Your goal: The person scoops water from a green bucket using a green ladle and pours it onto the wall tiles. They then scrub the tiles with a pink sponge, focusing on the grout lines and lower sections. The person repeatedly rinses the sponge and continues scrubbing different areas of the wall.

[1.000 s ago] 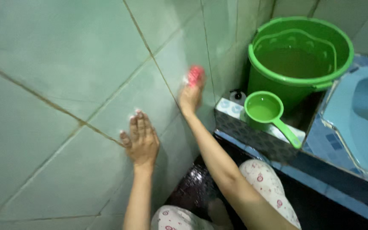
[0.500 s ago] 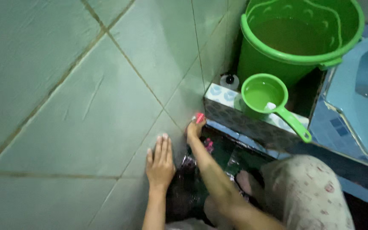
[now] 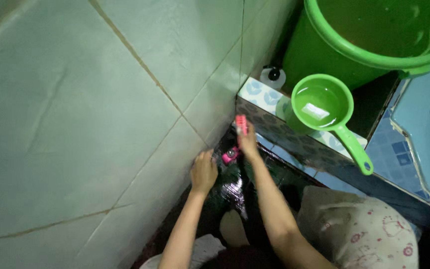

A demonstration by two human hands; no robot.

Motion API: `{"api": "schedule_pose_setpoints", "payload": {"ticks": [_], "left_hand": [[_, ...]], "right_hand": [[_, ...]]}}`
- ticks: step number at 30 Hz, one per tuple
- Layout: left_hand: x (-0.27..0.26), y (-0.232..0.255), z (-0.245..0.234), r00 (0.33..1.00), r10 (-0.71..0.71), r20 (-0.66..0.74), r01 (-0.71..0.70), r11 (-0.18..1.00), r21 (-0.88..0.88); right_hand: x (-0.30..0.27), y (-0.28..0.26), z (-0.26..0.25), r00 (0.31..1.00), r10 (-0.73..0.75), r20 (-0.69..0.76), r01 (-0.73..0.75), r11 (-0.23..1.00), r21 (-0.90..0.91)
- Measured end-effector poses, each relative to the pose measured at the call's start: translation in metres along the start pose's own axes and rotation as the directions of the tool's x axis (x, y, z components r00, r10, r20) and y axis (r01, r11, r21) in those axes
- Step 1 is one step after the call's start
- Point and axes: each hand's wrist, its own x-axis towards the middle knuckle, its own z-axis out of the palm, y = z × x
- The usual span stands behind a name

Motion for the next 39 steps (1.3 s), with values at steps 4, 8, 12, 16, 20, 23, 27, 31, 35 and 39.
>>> {"api": "schedule_pose_setpoints", "payload": {"ticks": [4, 8, 12, 16, 20, 23, 27, 31, 35, 39], "left_hand": [[0.006, -0.002, 0.055, 0.999, -0.029, -0.038, 0.024, 0.993, -0.118], [0.011, 0.007, 0.092, 0.990, -0.142, 0.021, 0.144, 0.980, -0.140], [0.015, 0.009, 0.114, 0.947, -0.308, 0.094, 0.321, 0.922, -0.215], [0.017, 0.009, 0.134, 0.923, -0.377, 0.070, 0.358, 0.782, -0.510], [0.021, 0.008, 0.137, 0.913, -0.389, 0.123, 0.383, 0.711, -0.589], [0.017, 0.000, 0.136, 0.908, -0.383, 0.169, 0.392, 0.636, -0.664], [0.015, -0.006, 0.139, 0.918, -0.366, 0.154, 0.382, 0.710, -0.592], [0.012, -0.014, 0.149, 0.941, -0.321, 0.110, 0.330, 0.789, -0.518], [0.010, -0.022, 0.155, 0.927, -0.348, 0.143, 0.367, 0.758, -0.539], [0.012, -0.018, 0.153, 0.933, -0.322, 0.158, 0.357, 0.794, -0.493]], "right_hand": [[-0.006, 0.020, -0.052, 0.997, 0.064, 0.046, -0.071, 0.980, 0.185], [-0.045, 0.024, -0.066, 0.909, 0.384, 0.162, -0.413, 0.882, 0.225], [-0.065, 0.016, -0.055, 0.889, 0.426, 0.170, -0.458, 0.848, 0.268], [-0.070, 0.017, -0.052, 0.887, 0.390, 0.248, -0.455, 0.828, 0.328], [-0.068, 0.016, -0.049, 0.877, 0.373, 0.304, -0.471, 0.792, 0.388], [-0.071, 0.016, -0.043, 0.877, 0.340, 0.340, -0.461, 0.795, 0.394], [-0.070, 0.011, -0.042, 0.874, 0.304, 0.379, -0.452, 0.795, 0.406], [-0.073, 0.009, -0.044, 0.862, 0.364, 0.352, -0.491, 0.770, 0.408], [-0.077, 0.005, -0.042, 0.866, 0.346, 0.362, -0.483, 0.765, 0.426], [-0.076, 0.000, -0.045, 0.863, 0.352, 0.362, -0.488, 0.764, 0.422]]}}
